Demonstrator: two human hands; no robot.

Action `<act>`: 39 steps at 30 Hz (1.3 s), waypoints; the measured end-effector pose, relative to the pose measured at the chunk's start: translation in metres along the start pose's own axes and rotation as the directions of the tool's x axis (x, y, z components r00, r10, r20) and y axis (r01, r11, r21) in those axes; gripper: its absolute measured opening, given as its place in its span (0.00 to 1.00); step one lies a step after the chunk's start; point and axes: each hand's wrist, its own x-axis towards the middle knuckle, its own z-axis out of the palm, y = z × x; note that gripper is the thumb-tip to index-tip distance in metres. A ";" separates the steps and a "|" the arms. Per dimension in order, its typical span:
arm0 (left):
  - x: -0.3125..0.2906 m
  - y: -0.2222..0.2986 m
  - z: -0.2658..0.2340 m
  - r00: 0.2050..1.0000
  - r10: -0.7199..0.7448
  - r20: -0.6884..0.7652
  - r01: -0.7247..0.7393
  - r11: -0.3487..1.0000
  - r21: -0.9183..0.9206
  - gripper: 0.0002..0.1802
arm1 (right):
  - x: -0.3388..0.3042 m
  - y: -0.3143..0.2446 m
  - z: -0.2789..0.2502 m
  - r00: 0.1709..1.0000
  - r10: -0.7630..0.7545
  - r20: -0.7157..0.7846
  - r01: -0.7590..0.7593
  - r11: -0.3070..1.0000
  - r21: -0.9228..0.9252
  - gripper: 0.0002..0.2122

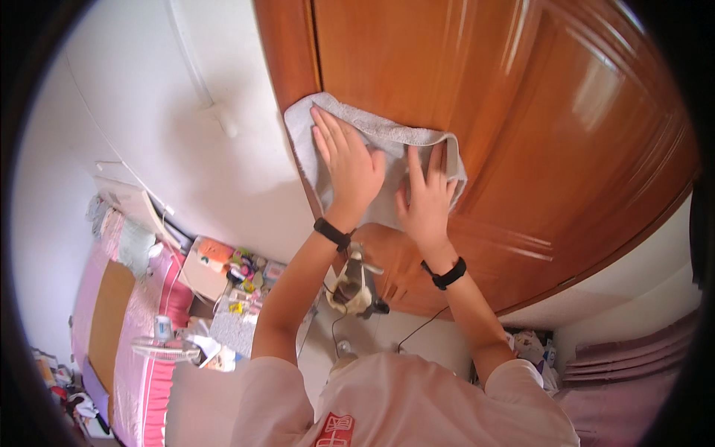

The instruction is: The person wipes a white wardrobe handle, a mirror frame, a wooden desk surface, a plastic bin lid, and a wooden door by hand using a grey cloth.

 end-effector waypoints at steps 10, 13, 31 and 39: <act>0.092 -0.045 -0.030 0.982 0.138 -0.132 -0.147 0.987 -0.066 0.33 | 0.112 -0.074 0.012 0.980 -0.117 -0.163 0.109 0.992 -0.060 0.29; 0.144 -0.051 -0.043 0.948 0.272 -0.167 -0.279 0.960 -0.025 0.34 | 0.159 -0.077 0.002 0.926 -0.245 -0.287 0.201 0.964 -0.175 0.26; 0.405 -0.015 -0.116 0.648 0.496 -0.578 -0.525 0.841 0.133 0.33 | 0.405 -0.104 -0.104 0.552 -0.633 -0.543 0.299 0.758 -0.580 0.21; 0.343 -0.030 -0.086 0.675 0.433 -0.597 -0.489 0.869 0.077 0.32 | 0.334 -0.104 -0.074 0.812 -0.434 -0.391 0.308 0.886 -0.345 0.30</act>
